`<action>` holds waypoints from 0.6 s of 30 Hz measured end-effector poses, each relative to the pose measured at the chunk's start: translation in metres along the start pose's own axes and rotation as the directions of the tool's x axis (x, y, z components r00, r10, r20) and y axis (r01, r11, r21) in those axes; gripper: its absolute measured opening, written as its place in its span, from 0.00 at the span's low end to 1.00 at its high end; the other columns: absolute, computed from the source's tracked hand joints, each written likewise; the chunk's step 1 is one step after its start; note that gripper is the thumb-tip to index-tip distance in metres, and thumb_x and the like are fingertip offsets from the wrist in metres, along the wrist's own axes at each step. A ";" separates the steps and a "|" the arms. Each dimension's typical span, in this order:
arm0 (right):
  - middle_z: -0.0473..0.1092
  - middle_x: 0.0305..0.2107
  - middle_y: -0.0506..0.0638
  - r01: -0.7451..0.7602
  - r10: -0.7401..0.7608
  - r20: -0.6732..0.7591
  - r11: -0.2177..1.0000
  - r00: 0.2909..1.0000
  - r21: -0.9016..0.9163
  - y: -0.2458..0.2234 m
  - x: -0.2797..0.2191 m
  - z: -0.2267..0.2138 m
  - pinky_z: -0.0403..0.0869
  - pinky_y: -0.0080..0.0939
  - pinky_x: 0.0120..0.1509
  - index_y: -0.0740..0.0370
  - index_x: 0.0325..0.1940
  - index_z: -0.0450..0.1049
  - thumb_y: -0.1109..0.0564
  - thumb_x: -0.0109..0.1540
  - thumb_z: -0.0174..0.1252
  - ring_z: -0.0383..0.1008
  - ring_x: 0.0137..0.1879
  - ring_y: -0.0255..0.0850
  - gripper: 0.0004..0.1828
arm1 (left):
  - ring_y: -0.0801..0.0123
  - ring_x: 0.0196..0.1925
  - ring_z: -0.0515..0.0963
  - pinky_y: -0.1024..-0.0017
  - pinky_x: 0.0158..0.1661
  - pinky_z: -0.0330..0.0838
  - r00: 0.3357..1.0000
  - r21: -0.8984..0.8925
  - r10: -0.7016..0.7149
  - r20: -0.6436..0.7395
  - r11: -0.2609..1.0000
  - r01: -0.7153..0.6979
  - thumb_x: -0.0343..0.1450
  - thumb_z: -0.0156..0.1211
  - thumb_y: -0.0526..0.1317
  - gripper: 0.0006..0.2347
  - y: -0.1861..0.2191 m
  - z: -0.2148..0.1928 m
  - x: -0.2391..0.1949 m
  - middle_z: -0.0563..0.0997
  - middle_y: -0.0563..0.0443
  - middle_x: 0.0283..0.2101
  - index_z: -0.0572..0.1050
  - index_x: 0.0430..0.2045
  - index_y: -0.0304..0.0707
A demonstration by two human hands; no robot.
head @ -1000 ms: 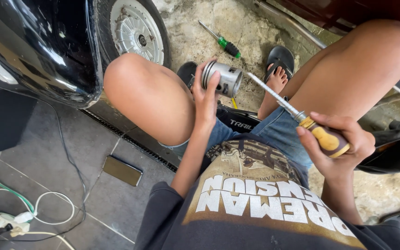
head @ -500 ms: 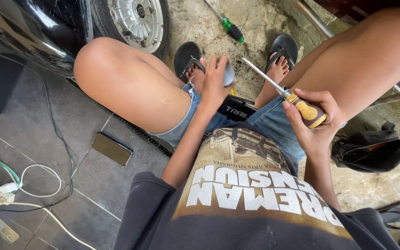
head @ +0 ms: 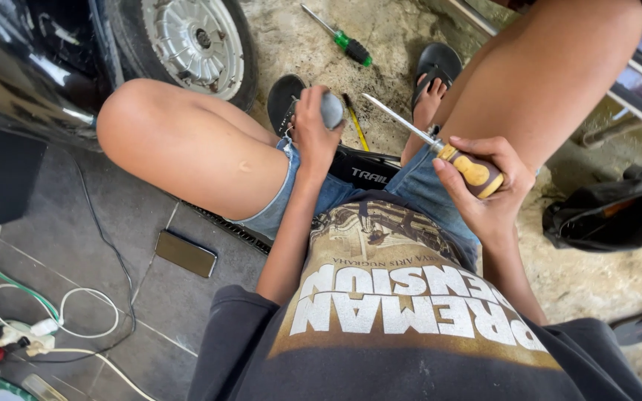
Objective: The person sits on the ground and uses a screwdriver to scrape the inside of a cylindrical metal part. They rotate the part and continue scraping different areas of the interior surface.
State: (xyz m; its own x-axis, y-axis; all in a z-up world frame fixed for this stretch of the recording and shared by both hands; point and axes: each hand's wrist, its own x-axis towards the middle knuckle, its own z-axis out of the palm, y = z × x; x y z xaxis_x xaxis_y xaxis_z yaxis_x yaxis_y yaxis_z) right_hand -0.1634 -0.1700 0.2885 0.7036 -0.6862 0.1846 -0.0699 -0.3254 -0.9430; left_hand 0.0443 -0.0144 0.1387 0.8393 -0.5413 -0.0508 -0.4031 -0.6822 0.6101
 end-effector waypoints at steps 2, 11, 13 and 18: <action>0.76 0.35 0.62 -0.002 0.002 -0.011 1.000 1.000 0.006 -0.002 0.000 0.006 0.74 0.42 0.45 0.75 0.46 0.79 0.67 0.60 0.76 0.80 0.44 0.45 0.14 | 0.41 0.54 0.78 0.44 0.50 0.76 0.998 0.033 0.025 0.059 0.999 -0.027 0.51 0.81 0.27 0.33 -0.003 0.002 -0.002 0.75 0.45 0.50 0.69 0.48 0.45; 0.76 0.34 0.61 0.003 -0.003 0.003 1.000 1.000 0.025 -0.005 -0.001 0.012 0.74 0.41 0.44 0.75 0.46 0.79 0.68 0.59 0.77 0.79 0.43 0.42 0.15 | 0.45 0.50 0.78 0.45 0.49 0.77 0.997 0.059 0.035 0.075 0.997 -0.040 0.52 0.80 0.28 0.31 -0.010 0.004 -0.002 0.73 0.47 0.45 0.67 0.46 0.44; 0.76 0.34 0.62 0.027 -0.028 0.027 0.999 0.999 0.035 -0.003 -0.001 0.015 0.74 0.41 0.45 0.75 0.46 0.79 0.68 0.60 0.76 0.79 0.43 0.43 0.15 | 0.41 0.49 0.78 0.41 0.48 0.77 0.992 0.066 0.011 0.122 0.998 -0.019 0.50 0.80 0.28 0.32 -0.029 0.008 -0.001 0.74 0.46 0.44 0.67 0.45 0.44; 0.76 0.33 0.58 -0.018 0.018 0.003 1.000 1.000 0.017 0.000 -0.002 0.012 0.74 0.39 0.45 0.73 0.48 0.80 0.65 0.60 0.75 0.76 0.42 0.36 0.15 | 0.37 0.56 0.77 0.36 0.48 0.73 0.966 -0.406 -0.216 0.143 0.877 0.257 0.56 0.80 0.34 0.30 -0.024 -0.001 0.011 0.75 0.44 0.51 0.69 0.50 0.44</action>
State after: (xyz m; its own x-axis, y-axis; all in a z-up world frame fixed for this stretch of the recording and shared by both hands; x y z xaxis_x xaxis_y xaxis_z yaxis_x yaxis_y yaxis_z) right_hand -0.1561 -0.1613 0.2844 0.7044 -0.6898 0.1672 -0.0703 -0.3022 -0.9506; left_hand 0.0633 -0.0035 0.1248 0.8454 -0.4458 -0.2943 0.0097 -0.5380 0.8429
